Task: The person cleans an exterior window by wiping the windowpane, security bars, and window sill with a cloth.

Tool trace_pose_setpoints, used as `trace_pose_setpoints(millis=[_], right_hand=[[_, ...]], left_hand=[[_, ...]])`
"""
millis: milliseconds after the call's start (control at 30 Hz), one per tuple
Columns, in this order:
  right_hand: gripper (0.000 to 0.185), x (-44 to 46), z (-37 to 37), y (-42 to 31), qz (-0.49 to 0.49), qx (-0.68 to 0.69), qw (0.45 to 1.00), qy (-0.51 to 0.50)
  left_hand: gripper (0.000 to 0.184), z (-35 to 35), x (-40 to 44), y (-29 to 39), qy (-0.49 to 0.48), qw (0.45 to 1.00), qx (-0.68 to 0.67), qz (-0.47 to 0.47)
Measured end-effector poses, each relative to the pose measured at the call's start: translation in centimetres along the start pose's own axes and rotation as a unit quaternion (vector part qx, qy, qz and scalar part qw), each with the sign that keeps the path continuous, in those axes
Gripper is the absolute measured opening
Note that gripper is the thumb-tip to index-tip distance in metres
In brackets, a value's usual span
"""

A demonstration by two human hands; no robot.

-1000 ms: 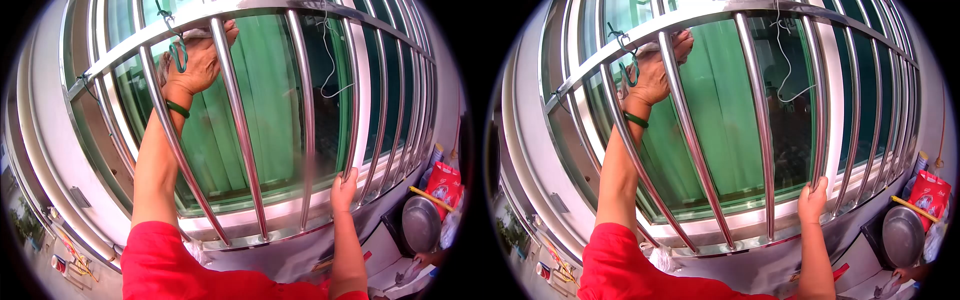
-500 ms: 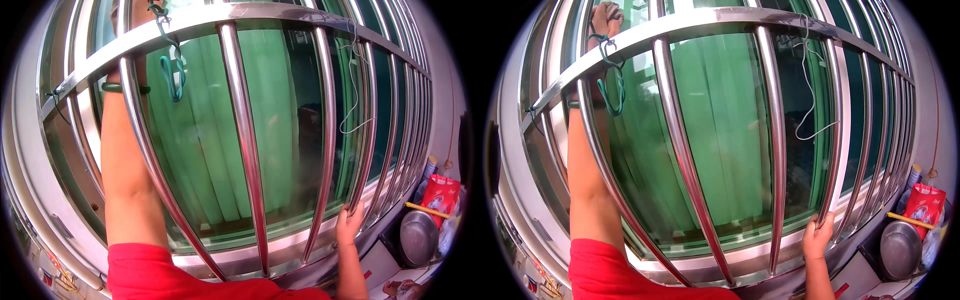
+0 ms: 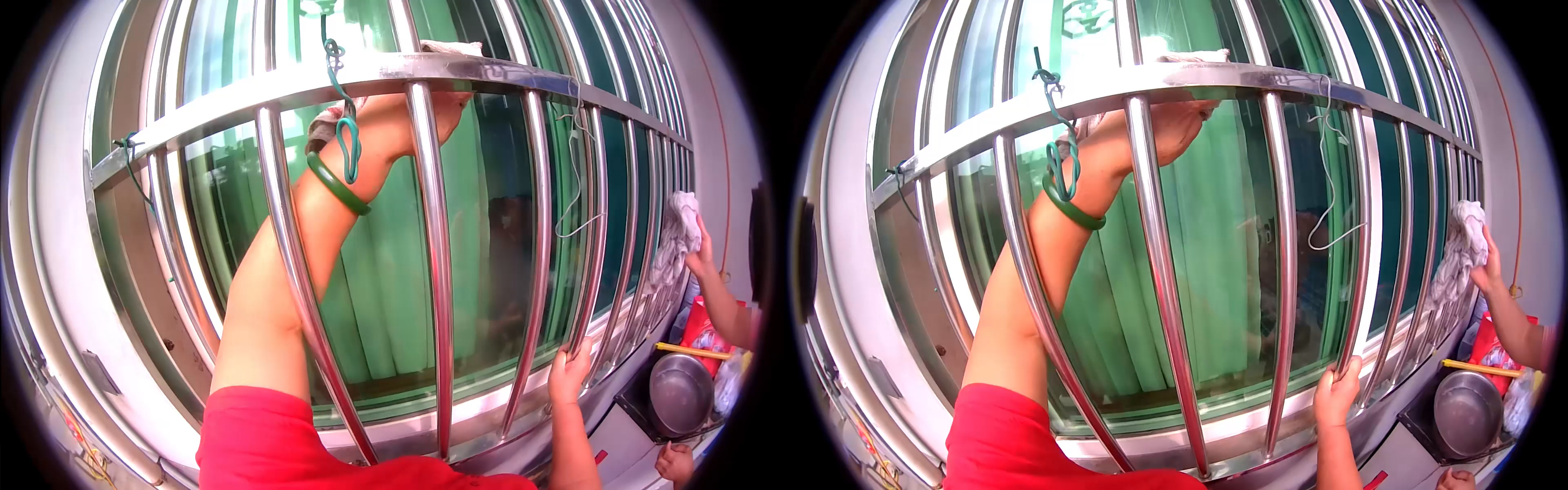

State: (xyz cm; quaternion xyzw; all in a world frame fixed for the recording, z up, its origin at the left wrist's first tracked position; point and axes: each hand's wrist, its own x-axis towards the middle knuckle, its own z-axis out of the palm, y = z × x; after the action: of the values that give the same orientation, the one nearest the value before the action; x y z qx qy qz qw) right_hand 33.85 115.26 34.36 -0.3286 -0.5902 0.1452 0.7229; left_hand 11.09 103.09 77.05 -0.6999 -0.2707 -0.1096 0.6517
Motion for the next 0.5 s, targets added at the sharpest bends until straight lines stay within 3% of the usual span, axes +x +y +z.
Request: trace_pose_setpoints(millis=[67, 133, 167, 233, 300, 467, 500], right_hand=[[0.014, -0.2, -0.2, 0.2, 0.013, 0.008, 1.000, -0.020], [0.015, 0.0, -0.1, 0.1, 0.019, 0.006, 1.000, -0.022], [0.015, 0.1, -0.1, 0.2, 0.020, 0.011, 0.999, -0.027], [0.017, -0.1, -0.1, 0.5, 0.018, 0.022, 0.999, -0.024], [0.016, -0.1, 0.1, 0.4, 0.008, 0.037, 0.999, -0.024], [0.015, -0.3, -0.2, 1.4, 0.029, 0.015, 0.999, -0.040], [0.016, -0.3, -0.1, 1.4, 0.026, 0.016, 0.999, -0.034]], left_hand=[[0.041, -1.2, -0.2, 0.1, -0.044, 0.998, 0.023, -0.030], [0.047, -2.5, -1.6, -1.2, 0.097, 0.994, 0.006, -0.049], [0.047, -3.2, -2.0, -1.9, 0.092, 0.994, 0.010, -0.050], [0.052, -4.6, -3.0, -3.7, 0.042, 0.965, 0.083, -0.247], [0.055, -4.8, -4.1, -5.2, 0.132, 0.975, 0.116, -0.137], [0.057, -5.8, -5.7, -5.3, 0.107, 0.983, 0.114, -0.100], [0.050, -5.6, -8.0, -7.6, 0.123, 0.973, -0.095, -0.173]])
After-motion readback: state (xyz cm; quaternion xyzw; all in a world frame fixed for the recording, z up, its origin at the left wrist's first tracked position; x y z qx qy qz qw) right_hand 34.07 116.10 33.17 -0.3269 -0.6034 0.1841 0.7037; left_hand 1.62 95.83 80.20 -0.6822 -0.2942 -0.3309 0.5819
